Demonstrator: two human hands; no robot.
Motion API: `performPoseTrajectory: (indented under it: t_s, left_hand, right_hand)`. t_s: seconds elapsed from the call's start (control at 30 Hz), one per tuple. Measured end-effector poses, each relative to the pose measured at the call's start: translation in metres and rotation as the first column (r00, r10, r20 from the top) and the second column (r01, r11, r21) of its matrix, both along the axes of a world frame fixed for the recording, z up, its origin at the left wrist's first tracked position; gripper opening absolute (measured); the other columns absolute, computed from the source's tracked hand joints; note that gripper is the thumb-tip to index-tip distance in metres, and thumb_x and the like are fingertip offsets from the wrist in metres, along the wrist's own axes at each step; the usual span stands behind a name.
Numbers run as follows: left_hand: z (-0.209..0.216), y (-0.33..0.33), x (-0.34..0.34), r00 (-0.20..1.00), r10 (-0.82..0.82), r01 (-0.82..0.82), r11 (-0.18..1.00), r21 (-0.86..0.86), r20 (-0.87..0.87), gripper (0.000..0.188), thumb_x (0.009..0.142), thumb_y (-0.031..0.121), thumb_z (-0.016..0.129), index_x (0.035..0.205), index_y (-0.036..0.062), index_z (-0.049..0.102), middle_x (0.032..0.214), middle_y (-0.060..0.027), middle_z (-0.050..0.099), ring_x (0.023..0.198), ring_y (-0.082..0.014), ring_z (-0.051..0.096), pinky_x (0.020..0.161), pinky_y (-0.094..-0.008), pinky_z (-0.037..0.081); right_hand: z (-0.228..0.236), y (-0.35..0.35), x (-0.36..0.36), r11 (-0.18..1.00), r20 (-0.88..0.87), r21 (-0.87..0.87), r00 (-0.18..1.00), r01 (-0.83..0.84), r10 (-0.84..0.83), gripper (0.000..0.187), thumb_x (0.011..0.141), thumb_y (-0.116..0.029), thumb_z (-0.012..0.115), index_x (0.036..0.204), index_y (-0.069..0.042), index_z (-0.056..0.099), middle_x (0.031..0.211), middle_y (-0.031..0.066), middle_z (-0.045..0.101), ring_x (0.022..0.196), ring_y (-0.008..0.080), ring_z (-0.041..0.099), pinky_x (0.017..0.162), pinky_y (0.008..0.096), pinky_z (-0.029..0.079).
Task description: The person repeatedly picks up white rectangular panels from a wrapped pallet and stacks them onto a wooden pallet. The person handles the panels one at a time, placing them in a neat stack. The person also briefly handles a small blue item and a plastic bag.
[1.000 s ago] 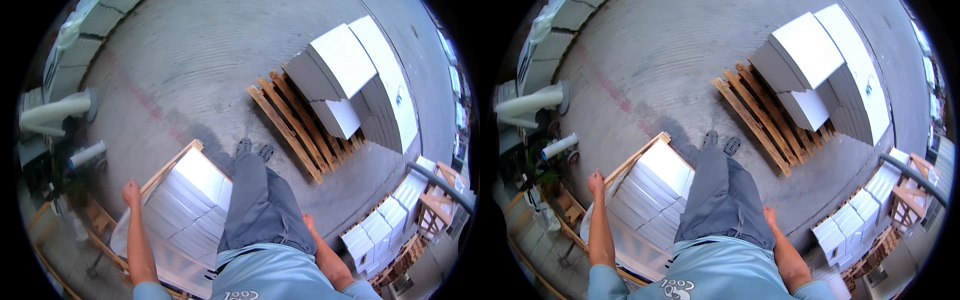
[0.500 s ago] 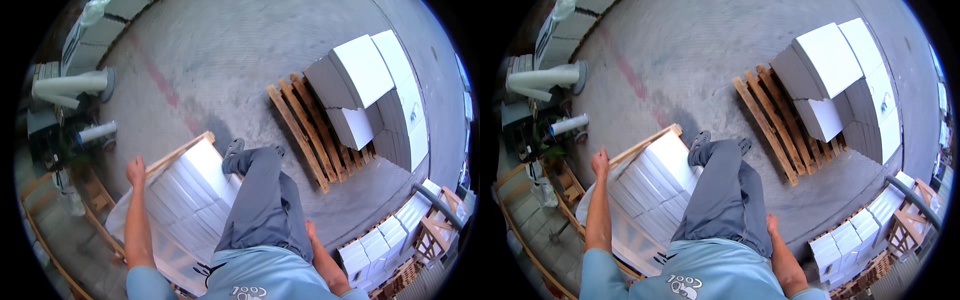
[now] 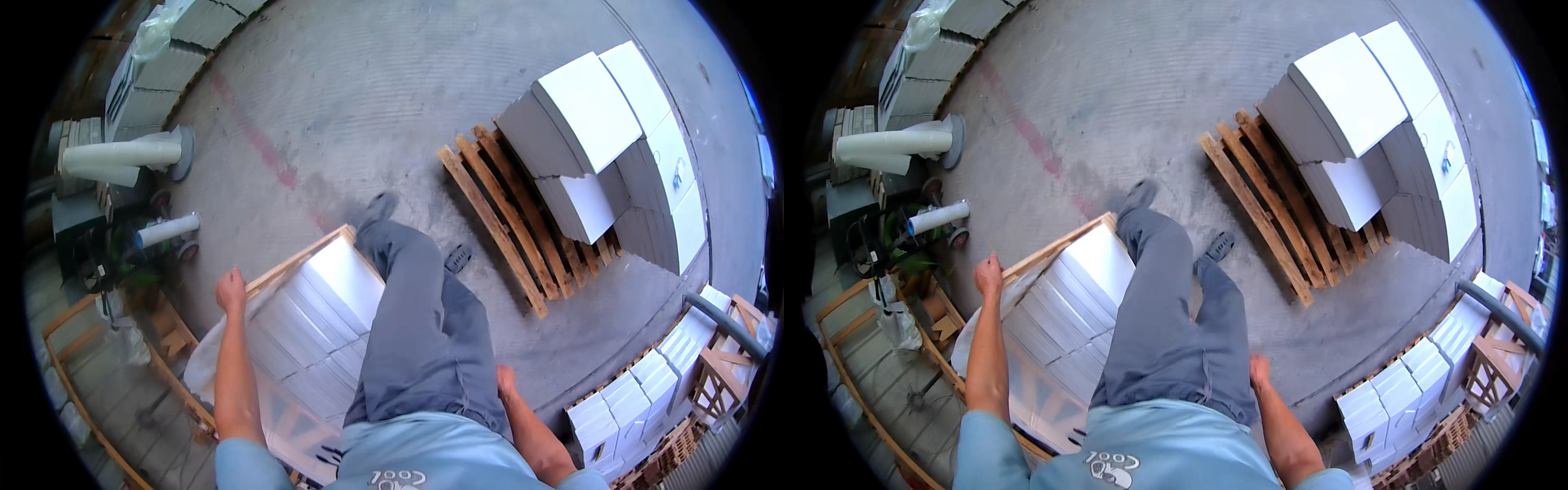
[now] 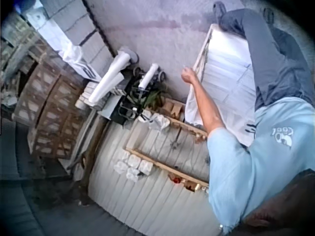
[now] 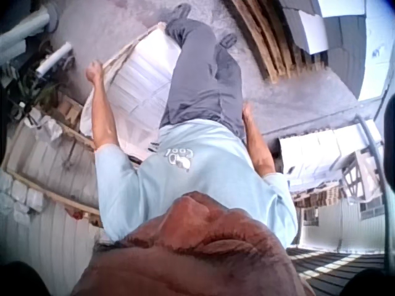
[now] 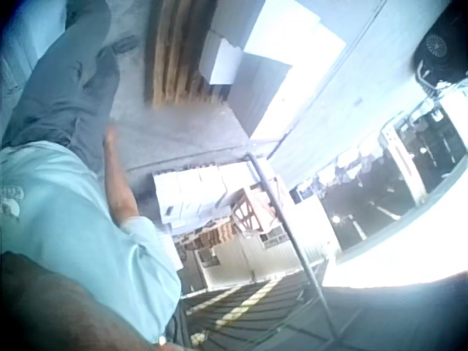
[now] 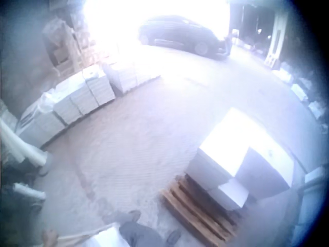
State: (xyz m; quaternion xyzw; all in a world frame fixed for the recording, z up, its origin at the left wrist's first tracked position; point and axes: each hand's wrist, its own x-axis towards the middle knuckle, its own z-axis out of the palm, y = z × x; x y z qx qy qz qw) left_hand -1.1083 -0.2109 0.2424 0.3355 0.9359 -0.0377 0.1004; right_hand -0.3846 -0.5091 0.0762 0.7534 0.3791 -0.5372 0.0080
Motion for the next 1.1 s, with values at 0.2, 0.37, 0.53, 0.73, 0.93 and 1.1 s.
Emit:
performPoseTrajectory:
  t_s: [0.2, 0.37, 0.53, 0.73, 0.93, 1.1]
  left_hand:
    - [-0.008, -0.005, -0.014, 1.000, -0.010, 0.009, 0.998, -0.059, -0.009, 0.049, 0.086, 0.045, 0.044, 0.069, 0.0054, 0.068, 0.065, -0.0141, 0.064, 0.067, -0.0315, 0.063, 0.066, -0.0430, 0.046]
    - [-0.003, -0.008, -0.007, 1.000, 0.014, -0.014, 1.000, -0.023, 0.003, 0.050, 0.086, 0.045, 0.044, 0.068, 0.0051, 0.068, 0.063, -0.0136, 0.063, 0.066, -0.0333, 0.062, 0.066, -0.0433, 0.046]
    - [-0.003, -0.004, -0.004, 1.000, -0.001, 0.001, 1.000, -0.003, 0.025, 0.052, 0.087, 0.045, 0.043, 0.063, 0.0039, 0.065, 0.063, -0.0150, 0.062, 0.066, -0.0352, 0.061, 0.066, -0.0441, 0.045]
    - [0.003, -0.009, 0.004, 1.000, 0.010, -0.010, 1.000, -0.025, -0.003, 0.051, 0.087, 0.043, 0.044, 0.064, 0.0032, 0.066, 0.065, -0.0167, 0.062, 0.067, -0.0360, 0.061, 0.066, -0.0450, 0.045]
    - [0.003, 0.005, 0.005, 0.999, 0.050, -0.050, 0.998, -0.032, 0.012, 0.051, 0.086, 0.044, 0.044, 0.069, 0.0010, 0.067, 0.072, -0.0207, 0.063, 0.072, -0.0388, 0.061, 0.069, -0.0456, 0.046]
    - [-0.018, -0.024, -0.019, 0.999, 0.044, -0.047, 0.995, -0.092, -0.033, 0.051, 0.087, 0.045, 0.043, 0.076, 0.0009, 0.067, 0.077, -0.0228, 0.063, 0.077, -0.0417, 0.060, 0.070, -0.0479, 0.046]
  right_hand:
    - [0.078, 0.057, -0.059, 0.837, -0.223, -0.099, 0.808, 0.538, -0.545, 0.032, 0.089, -0.023, 0.047, 0.077, 0.003, 0.061, 0.072, 0.0104, 0.061, 0.068, 0.0164, 0.052, 0.059, 0.0358, 0.043]
    - [0.041, 0.033, -0.033, 0.929, -0.178, -0.006, 0.914, 0.369, -0.364, 0.030, 0.088, -0.021, 0.048, 0.078, 0.003, 0.062, 0.070, 0.0069, 0.060, 0.064, 0.0149, 0.050, 0.057, 0.0337, 0.042]
    - [0.036, 0.025, -0.027, 0.916, -0.184, -0.087, 0.897, 0.393, -0.402, 0.030, 0.089, -0.024, 0.049, 0.080, 0.001, 0.064, 0.076, 0.0056, 0.062, 0.070, 0.0151, 0.054, 0.060, 0.0321, 0.045]
    - [0.072, 0.031, -0.039, 0.893, -0.132, 0.049, 0.889, 0.448, -0.439, 0.029, 0.088, -0.022, 0.049, 0.086, 0.002, 0.064, 0.079, 0.0071, 0.063, 0.074, 0.0136, 0.055, 0.065, 0.0312, 0.046]
    - [0.070, 0.068, -0.022, 0.975, -0.285, 0.064, 0.940, 0.212, -0.186, 0.048, 0.090, -0.042, 0.046, 0.096, 0.002, 0.065, 0.091, 0.0121, 0.067, 0.085, 0.0204, 0.062, 0.077, 0.0341, 0.048]
    - [0.056, 0.072, -0.001, 0.975, -0.235, 0.217, 0.972, 0.042, 0.010, 0.038, 0.085, -0.031, 0.051, 0.091, 0.003, 0.066, 0.083, 0.0211, 0.066, 0.078, 0.0258, 0.064, 0.070, 0.0359, 0.048]
